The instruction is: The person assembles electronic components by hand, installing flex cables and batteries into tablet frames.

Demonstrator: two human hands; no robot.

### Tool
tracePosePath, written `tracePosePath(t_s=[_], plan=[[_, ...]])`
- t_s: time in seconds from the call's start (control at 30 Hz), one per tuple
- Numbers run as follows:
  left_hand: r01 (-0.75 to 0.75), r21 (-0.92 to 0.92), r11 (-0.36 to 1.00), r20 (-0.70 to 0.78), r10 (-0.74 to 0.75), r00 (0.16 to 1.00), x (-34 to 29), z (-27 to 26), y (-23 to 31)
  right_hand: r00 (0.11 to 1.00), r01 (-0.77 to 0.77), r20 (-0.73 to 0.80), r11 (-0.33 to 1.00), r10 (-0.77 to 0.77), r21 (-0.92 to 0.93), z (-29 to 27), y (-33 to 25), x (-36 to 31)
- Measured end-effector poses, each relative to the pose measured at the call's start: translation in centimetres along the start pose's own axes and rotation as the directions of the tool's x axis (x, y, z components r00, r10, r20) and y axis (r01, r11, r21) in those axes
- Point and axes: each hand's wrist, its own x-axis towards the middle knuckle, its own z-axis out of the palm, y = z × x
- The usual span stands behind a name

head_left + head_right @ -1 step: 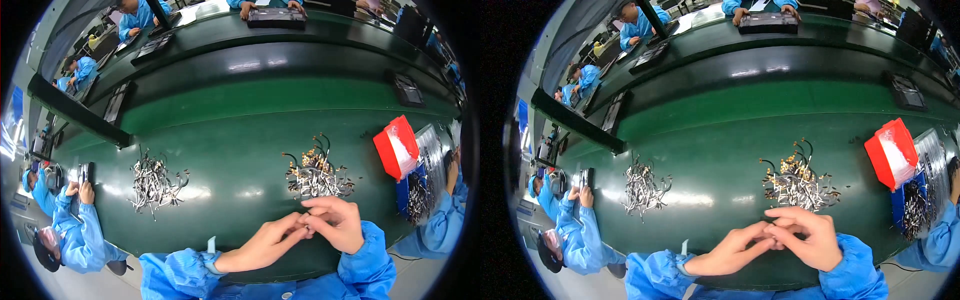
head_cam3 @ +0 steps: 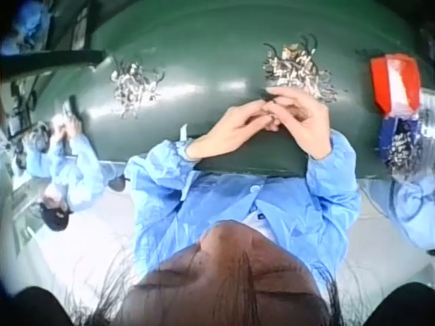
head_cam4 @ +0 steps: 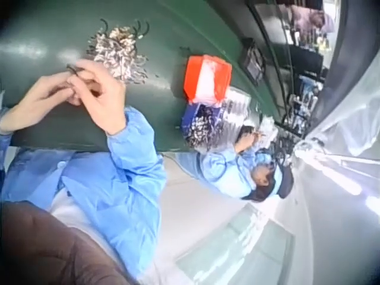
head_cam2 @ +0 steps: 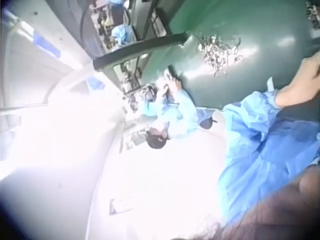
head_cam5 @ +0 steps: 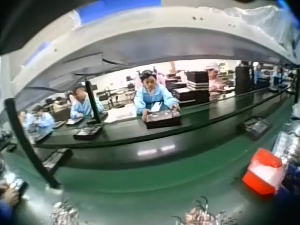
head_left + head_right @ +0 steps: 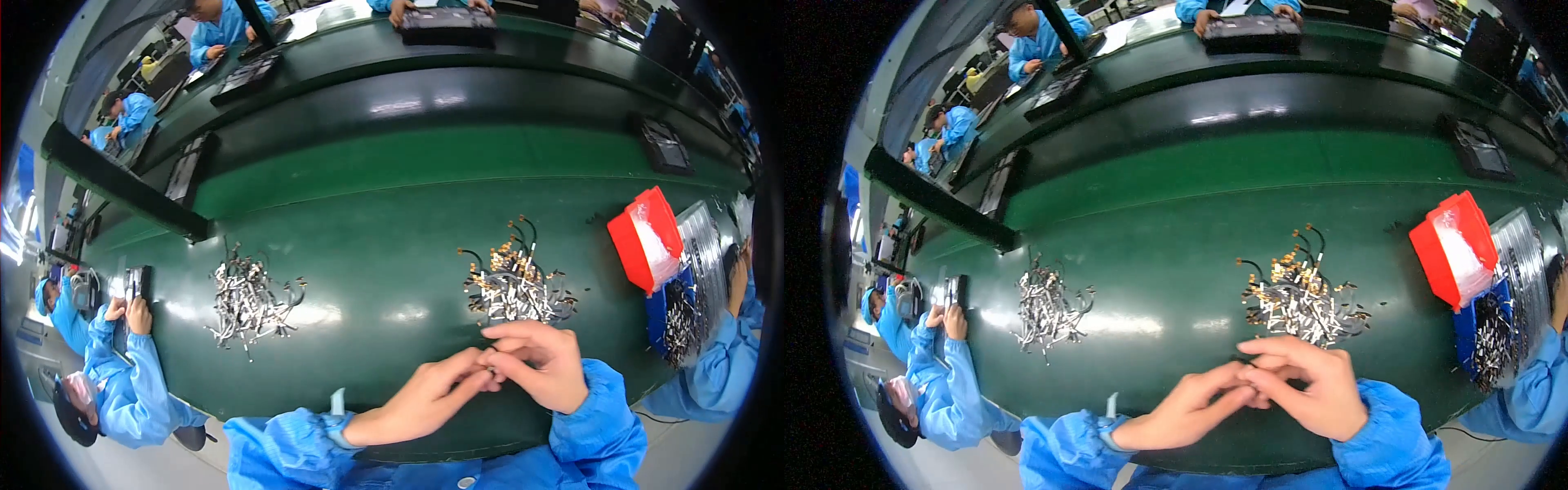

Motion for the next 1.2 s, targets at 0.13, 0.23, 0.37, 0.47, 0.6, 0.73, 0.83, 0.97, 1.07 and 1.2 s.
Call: tracePosePath(t_s=[0.13, 0.23, 0.37, 0.47, 0.6, 0.73, 0.83, 0.97, 1.07, 1.2], plan=[[-0.014, 0.029, 0.999, -0.114, 0.017, 0.993, -1.1, -1.3, -0.2, 0.996, -0.066, 0.063, 0.986, 0.057, 0.153, 0.0, 1.5, 1.7], [0.035, 0.033, 0.999, -0.115, -0.031, 0.993, -1.5, -1.5, -0.4, 0.994, -0.112, 0.023, 0.956, 0.11, 0.269, -0.2, 1.8, 2.1], [0.115, -0.042, 0.993, -0.119, -0.119, 0.986, -0.4, -0.8, -0.3, 0.959, 0.087, -0.266, 0.994, -0.101, -0.063, 0.6, 1.4, 2.0], [0.092, -0.191, 0.977, -0.233, -0.136, 0.963, 0.2, -0.7, -0.1, 0.781, 0.507, -0.025, 0.656, -0.625, -0.558, -0.9, 2.2, 1.4], [0.073, -0.06, 0.995, -0.276, -0.087, 0.957, 0.4, -0.1, 0.7, 0.78, 0.567, 0.073, 0.651, -0.622, -0.505, -1.0, 2.8, 1.3], [0.034, 0.191, 0.981, -0.326, 0.031, 0.945, 0.3, 0.2, 1.5, 0.749, 0.631, 0.091, 0.666, -0.656, -0.397, -1.3, 2.6, 1.4], [-0.106, 0.209, 0.972, -0.3, 0.167, 0.939, 0.5, 0.3, 0.8, 0.776, 0.598, 0.063, 0.699, -0.628, -0.393, -1.5, 2.2, 1.2], [-0.045, 0.076, 0.996, -0.306, 0.066, 0.95, 1.1, 0.5, 0.7, 0.796, 0.488, -0.087, 0.721, -0.599, -0.492, -2.3, 1.0, 1.1], [-0.082, 0.182, 0.98, -0.273, 0.13, 0.953, 1.2, 0.3, 0.0, 0.742, 0.527, -0.015, 0.596, -0.671, -0.606, -2.1, 1.6, 1.1], [-0.211, 0.377, 0.902, -0.213, 0.306, 0.928, 1.4, 0.2, 0.8, 0.777, 0.529, 0.005, 0.648, -0.63, -0.547, -1.4, 1.9, 1.0]])
